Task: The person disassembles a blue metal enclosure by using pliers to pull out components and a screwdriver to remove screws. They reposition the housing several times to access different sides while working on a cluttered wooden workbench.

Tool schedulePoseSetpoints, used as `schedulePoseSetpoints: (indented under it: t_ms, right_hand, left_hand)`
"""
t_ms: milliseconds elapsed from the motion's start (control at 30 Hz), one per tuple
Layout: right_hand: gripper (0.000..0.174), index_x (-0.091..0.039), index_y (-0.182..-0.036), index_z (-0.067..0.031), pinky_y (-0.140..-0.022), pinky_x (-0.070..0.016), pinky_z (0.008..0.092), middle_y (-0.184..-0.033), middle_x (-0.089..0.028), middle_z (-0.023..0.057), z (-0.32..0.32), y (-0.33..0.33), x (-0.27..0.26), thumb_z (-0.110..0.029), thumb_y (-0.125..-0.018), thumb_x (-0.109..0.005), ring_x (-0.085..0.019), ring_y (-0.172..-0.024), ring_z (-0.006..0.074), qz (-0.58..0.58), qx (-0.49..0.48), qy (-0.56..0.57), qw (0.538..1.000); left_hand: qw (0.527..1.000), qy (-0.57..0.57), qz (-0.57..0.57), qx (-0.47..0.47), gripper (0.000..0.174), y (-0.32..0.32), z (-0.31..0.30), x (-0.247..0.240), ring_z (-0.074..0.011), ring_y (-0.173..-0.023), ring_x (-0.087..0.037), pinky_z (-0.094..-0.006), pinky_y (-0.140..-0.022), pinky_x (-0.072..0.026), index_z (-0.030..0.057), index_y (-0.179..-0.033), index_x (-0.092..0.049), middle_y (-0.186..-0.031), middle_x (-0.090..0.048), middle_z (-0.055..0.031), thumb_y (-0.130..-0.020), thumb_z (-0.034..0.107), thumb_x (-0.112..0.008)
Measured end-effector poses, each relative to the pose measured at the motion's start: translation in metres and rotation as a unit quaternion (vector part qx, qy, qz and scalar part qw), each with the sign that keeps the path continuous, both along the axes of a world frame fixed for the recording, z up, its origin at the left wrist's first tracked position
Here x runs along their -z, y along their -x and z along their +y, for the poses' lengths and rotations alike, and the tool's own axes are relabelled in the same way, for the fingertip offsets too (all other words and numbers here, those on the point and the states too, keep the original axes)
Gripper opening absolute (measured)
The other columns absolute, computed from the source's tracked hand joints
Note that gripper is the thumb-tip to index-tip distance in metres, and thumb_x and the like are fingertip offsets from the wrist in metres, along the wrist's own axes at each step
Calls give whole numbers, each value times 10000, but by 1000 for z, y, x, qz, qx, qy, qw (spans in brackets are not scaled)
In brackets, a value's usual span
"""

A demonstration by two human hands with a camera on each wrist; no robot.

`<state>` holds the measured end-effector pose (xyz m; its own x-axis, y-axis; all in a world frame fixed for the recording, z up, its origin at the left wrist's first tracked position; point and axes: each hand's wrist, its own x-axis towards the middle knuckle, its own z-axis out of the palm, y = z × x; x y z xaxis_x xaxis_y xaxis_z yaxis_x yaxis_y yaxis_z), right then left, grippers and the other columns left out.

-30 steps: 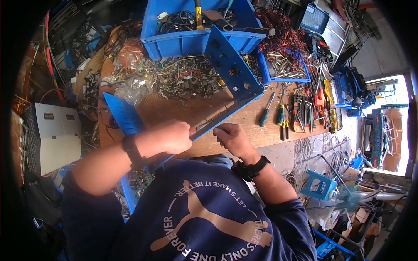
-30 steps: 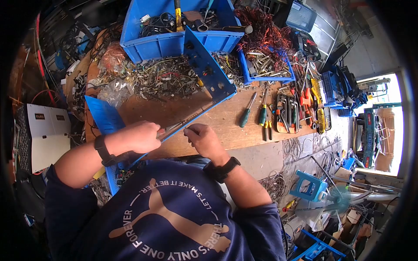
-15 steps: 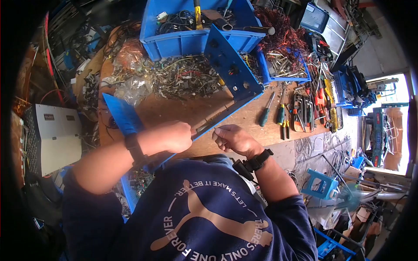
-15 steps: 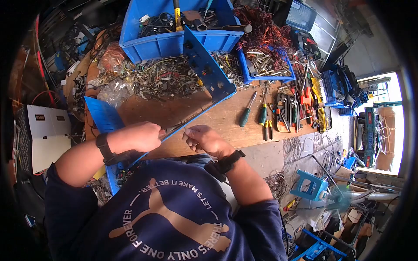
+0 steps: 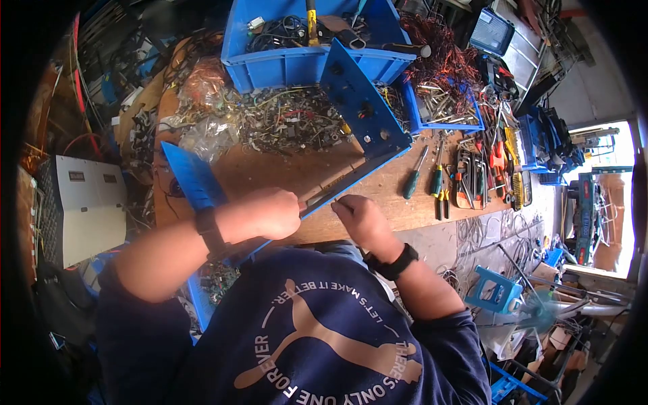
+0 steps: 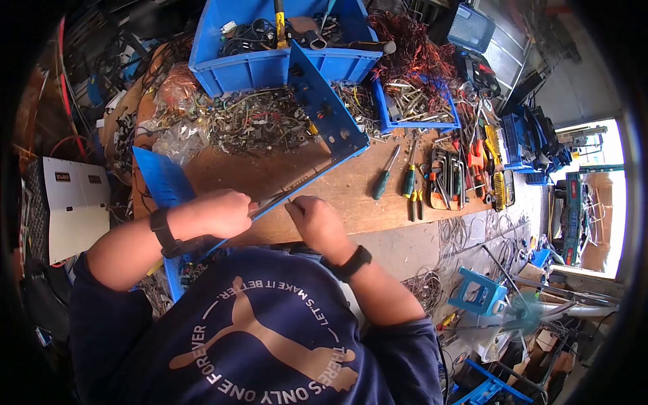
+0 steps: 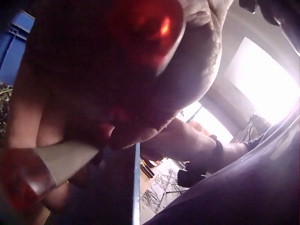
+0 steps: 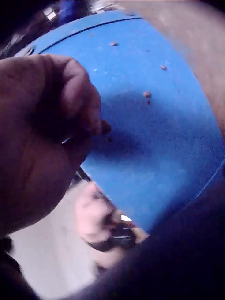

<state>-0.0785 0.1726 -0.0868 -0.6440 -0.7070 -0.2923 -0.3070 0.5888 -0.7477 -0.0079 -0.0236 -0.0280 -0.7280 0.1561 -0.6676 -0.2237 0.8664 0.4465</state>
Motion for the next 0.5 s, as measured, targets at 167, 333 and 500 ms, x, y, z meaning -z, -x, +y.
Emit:
schedulePoseSetpoints:
  t_ms: [167,333,500]
  right_hand:
    - [327,-593,-893,-33,-497,-354,231,-694,-516,-8,9,15,10,-318,-954,-445,-469,-578,100,-553,101,104,820]
    - [284,-586,-856,-29,-490,-378,265,-667,-521,12,9,17,16,-287,-930,-492,-493,-567,130,-466,59,91,878]
    - [170,-603,-774,-18,-569,-465,410,-666,-592,139,0,-5,8,-182,-816,-585,-583,-617,323,295,-69,16,953]
  left_hand:
    - [999,1,10,41,266,-1,-2,7,-410,-820,-602,-459,-737,-471,-50,-819,-617,-822,-607,-275,-774,165,-467]
    - [1000,-6,-22,-21,274,0,0,5,-412,-814,-602,-457,-729,-469,-55,-836,-620,-823,-602,-283,-767,165,-472]
    - [999,-6,-23,-48,273,-1,0,2,-414,-812,-603,-455,-728,-471,-57,-822,-621,-818,-600,-286,-767,165,-472]
